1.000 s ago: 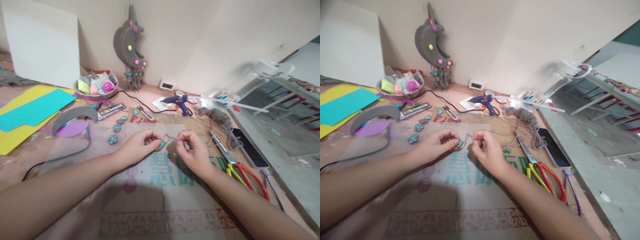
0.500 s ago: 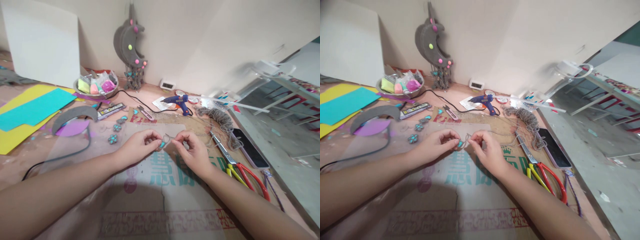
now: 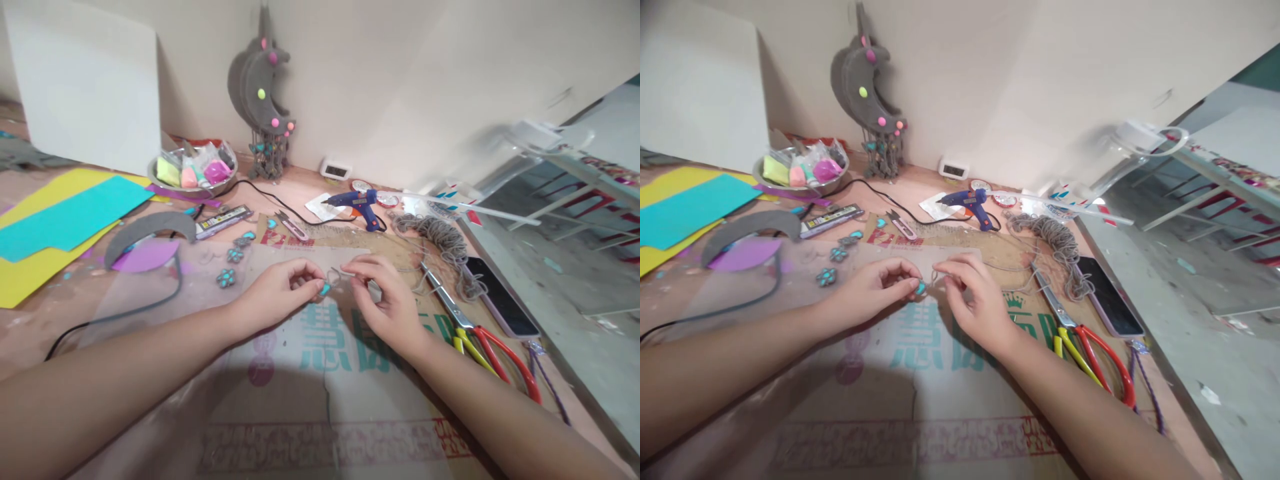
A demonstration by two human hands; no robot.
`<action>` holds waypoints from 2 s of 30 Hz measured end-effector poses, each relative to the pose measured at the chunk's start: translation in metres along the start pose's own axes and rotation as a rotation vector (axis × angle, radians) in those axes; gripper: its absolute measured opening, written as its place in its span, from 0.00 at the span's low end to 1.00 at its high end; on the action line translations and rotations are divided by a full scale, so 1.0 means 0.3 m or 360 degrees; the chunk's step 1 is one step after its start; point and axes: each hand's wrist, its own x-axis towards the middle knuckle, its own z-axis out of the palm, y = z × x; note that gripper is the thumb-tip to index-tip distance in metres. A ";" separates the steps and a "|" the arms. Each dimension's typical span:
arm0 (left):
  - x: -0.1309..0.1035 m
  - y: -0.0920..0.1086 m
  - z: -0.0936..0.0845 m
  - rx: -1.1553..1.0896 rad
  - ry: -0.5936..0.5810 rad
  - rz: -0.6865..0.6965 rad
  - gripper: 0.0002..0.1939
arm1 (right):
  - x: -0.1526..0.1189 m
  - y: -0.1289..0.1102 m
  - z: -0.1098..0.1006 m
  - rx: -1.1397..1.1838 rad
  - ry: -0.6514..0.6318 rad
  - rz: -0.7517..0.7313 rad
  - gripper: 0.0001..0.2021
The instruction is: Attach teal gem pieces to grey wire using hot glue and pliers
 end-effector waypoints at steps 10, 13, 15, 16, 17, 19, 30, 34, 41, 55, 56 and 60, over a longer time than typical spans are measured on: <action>-0.003 0.010 -0.001 0.0168 0.0033 0.0085 0.10 | -0.006 -0.001 0.009 0.0034 -0.0212 0.0127 0.05; -0.005 0.013 0.000 0.0230 0.0030 0.0136 0.09 | -0.002 -0.004 0.013 0.0077 -0.0238 0.0120 0.03; -0.006 0.015 0.000 0.0243 0.0019 0.0150 0.08 | 0.001 -0.008 0.016 0.0126 -0.0258 0.0115 0.03; -0.006 0.016 0.000 0.0248 0.0014 0.0151 0.08 | 0.003 -0.010 0.017 0.0150 -0.0263 0.0117 0.03; -0.006 0.016 0.000 0.0254 0.0013 0.0152 0.08 | 0.004 -0.013 0.018 0.0172 -0.0263 0.0119 0.03; -0.006 0.017 -0.001 0.0269 0.0012 0.0157 0.08 | 0.007 -0.018 0.020 0.0211 -0.0256 0.0128 0.04; -0.008 0.021 0.000 0.0265 0.0014 0.0113 0.09 | 0.008 -0.017 0.020 0.0257 -0.0321 0.0195 0.08; -0.008 0.019 0.002 0.0220 0.0004 0.0087 0.09 | 0.008 -0.017 0.014 0.0182 -0.0367 0.0186 0.12; 0.001 0.014 0.000 -0.0038 0.0057 0.0033 0.09 | 0.005 -0.015 0.022 0.0170 -0.0382 0.0216 0.09; 0.009 0.024 0.000 -0.0244 0.0108 -0.0066 0.10 | -0.028 -0.008 -0.036 0.0307 0.0496 0.0153 0.17; 0.009 0.023 0.001 -0.0258 0.0100 -0.0061 0.10 | -0.022 -0.008 -0.042 0.0321 0.0563 0.0213 0.14; 0.007 0.015 0.002 -0.0262 0.0084 -0.0049 0.09 | 0.002 0.006 -0.046 0.0408 0.0508 0.0409 0.08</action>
